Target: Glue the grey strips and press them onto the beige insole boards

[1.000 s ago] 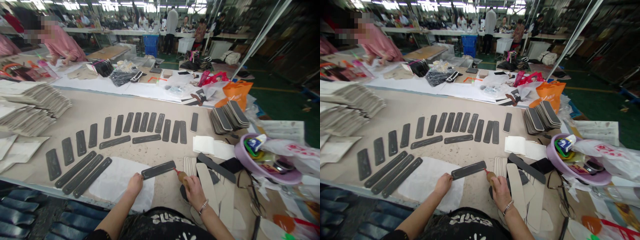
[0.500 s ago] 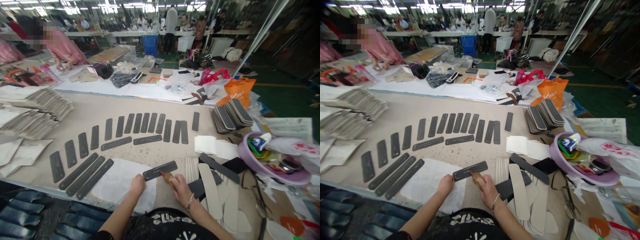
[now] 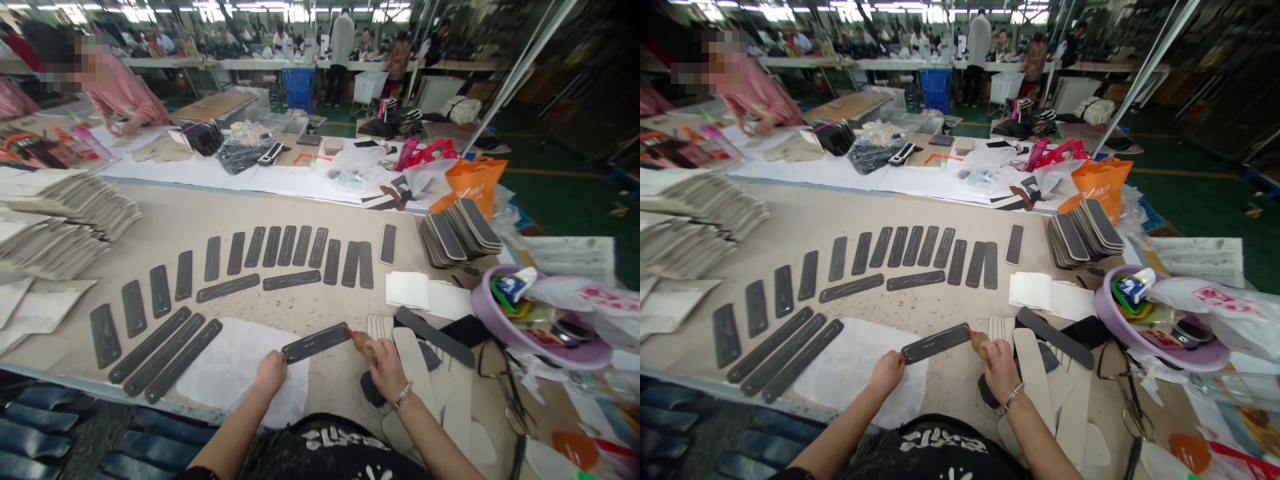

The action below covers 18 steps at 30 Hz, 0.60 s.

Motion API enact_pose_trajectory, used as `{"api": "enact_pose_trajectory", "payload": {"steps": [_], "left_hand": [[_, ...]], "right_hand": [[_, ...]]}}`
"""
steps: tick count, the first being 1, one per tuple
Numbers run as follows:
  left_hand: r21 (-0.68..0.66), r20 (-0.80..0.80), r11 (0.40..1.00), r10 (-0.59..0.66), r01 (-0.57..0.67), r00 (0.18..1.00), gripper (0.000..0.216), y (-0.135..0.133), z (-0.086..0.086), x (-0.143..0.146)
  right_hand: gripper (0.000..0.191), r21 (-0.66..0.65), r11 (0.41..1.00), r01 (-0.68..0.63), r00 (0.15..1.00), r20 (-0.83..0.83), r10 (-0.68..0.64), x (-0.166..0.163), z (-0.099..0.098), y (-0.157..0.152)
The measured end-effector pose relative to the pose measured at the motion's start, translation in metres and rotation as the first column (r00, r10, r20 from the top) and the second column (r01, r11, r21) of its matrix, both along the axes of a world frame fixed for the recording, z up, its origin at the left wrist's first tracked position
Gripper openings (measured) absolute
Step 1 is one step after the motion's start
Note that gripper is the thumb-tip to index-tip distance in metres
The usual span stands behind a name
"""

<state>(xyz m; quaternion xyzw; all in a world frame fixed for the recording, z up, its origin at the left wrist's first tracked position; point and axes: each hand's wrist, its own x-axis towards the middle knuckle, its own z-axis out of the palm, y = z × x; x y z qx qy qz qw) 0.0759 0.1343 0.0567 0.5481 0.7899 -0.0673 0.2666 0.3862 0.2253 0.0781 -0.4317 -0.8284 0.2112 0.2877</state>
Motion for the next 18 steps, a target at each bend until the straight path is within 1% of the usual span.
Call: {"api": "enact_pose_trajectory", "payload": {"steps": [3, 7, 10, 14, 18], "left_hand": [[-0.005, -0.01, 1.0, 0.0, 0.0, 1.0, 0.027, 0.0, 0.0, 0.0], [0.004, -0.003, 1.0, 0.001, -0.001, 1.0, 0.026, 0.0, -0.001, 0.0], [0.01, 0.005, 1.0, 0.001, -0.001, 1.0, 0.026, -0.001, -0.002, 0.0], [0.013, 0.012, 1.0, -0.005, 0.005, 1.0, 0.026, -0.001, -0.002, 0.0], [0.016, 0.022, 1.0, -0.019, 0.019, 1.0, 0.027, -0.001, -0.003, -0.001]], "right_hand": [[0.037, 0.006, 1.0, -0.006, 1.0, 0.025, 0.006, 0.003, -0.002, -0.004], [0.035, -0.011, 1.0, 0.001, 0.999, 0.043, 0.0, 0.011, -0.002, -0.018], [0.033, -0.025, 1.0, 0.007, 1.0, 0.028, -0.006, 0.01, -0.001, -0.028], [0.034, -0.059, 0.998, -0.023, 1.0, -0.017, 0.022, -0.006, 0.002, -0.037], [0.038, -0.079, 0.995, -0.064, 0.997, -0.058, 0.059, -0.029, 0.003, -0.038]]}}
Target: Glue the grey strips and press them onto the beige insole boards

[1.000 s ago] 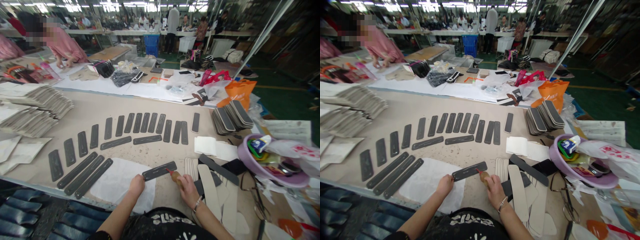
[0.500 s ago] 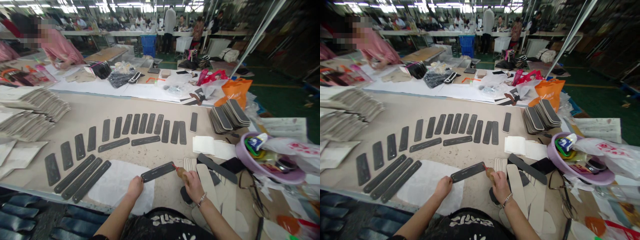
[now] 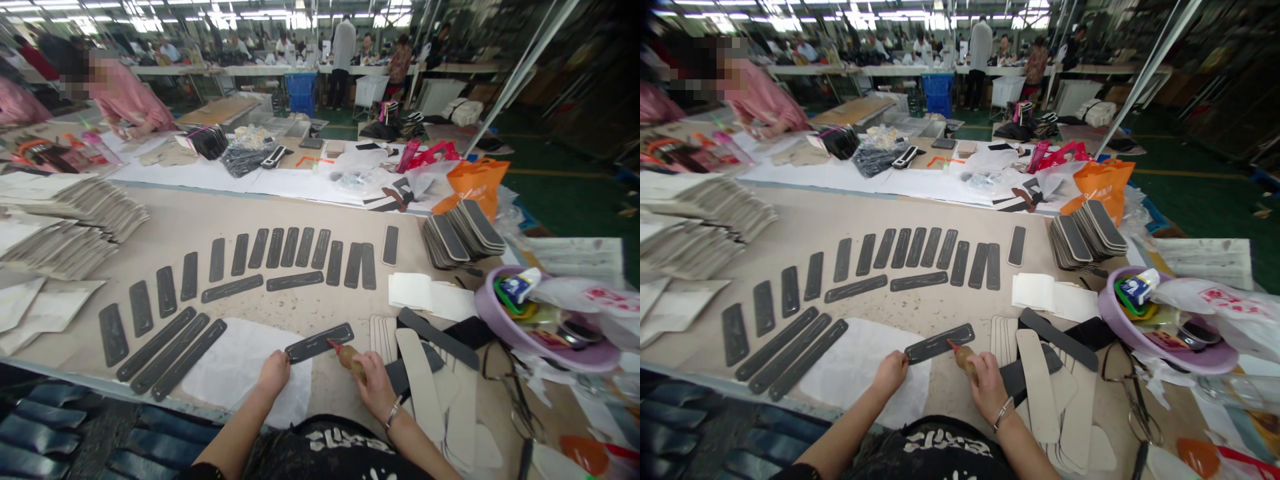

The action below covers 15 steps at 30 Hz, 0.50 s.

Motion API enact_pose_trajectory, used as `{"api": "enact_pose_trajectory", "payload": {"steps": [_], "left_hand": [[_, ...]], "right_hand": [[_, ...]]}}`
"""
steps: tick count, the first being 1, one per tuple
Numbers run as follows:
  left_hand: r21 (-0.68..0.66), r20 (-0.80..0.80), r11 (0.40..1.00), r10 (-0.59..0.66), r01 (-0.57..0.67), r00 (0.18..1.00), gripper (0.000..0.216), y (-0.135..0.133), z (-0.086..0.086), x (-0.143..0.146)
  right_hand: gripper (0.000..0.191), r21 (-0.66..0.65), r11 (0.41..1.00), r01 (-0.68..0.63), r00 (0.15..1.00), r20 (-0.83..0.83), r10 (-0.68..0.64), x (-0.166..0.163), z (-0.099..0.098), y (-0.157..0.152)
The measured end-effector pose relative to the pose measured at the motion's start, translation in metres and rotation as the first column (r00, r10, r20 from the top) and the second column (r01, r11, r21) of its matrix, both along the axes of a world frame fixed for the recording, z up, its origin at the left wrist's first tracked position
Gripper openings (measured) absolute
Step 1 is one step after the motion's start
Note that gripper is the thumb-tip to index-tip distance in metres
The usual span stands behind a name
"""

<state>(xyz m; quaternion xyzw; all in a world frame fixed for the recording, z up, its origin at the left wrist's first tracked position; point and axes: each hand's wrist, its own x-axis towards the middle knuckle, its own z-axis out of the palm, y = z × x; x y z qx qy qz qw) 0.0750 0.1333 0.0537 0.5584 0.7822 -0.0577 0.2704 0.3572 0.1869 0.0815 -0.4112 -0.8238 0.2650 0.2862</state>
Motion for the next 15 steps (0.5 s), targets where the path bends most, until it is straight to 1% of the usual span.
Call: {"api": "enact_pose_trajectory", "payload": {"steps": [2, 4, 6, 9, 11, 12, 15], "left_hand": [[0.005, 0.009, 1.0, -0.007, 0.007, 1.0, 0.027, 0.0, -0.001, 0.0], [0.014, 0.016, 1.0, -0.006, 0.006, 1.0, 0.028, -0.002, 0.0, 0.0], [0.024, 0.023, 1.0, -0.003, 0.002, 1.0, 0.028, -0.006, 0.003, 0.0], [0.044, 0.035, 0.999, -0.007, 0.006, 0.999, 0.025, -0.01, 0.009, -0.003], [0.06, 0.035, 0.998, -0.018, 0.015, 0.999, 0.022, -0.011, 0.014, -0.011], [0.067, 0.031, 0.997, -0.024, 0.022, 0.999, 0.022, -0.01, 0.017, -0.018], [0.082, 0.011, 0.995, -0.051, 0.05, 0.999, 0.022, -0.007, 0.028, -0.05]], "right_hand": [[0.037, 0.012, 1.0, -0.028, 1.0, 0.009, 0.028, -0.006, -0.001, 0.003], [0.035, 0.029, 0.999, -0.031, 0.999, 0.03, 0.03, -0.004, -0.003, 0.006], [0.03, 0.054, 0.999, 0.006, 0.999, 0.043, -0.008, 0.007, -0.005, 0.009], [0.028, 0.108, 0.989, 0.101, 0.993, 0.047, -0.106, 0.032, -0.009, 0.015], [0.03, 0.135, 0.978, 0.162, 0.984, 0.047, -0.17, 0.048, -0.011, 0.02], [0.032, 0.134, 0.977, 0.169, 0.983, 0.049, -0.177, 0.054, -0.01, 0.022], [0.034, 0.122, 0.974, 0.192, 0.979, 0.039, -0.198, 0.06, -0.001, 0.021]]}}
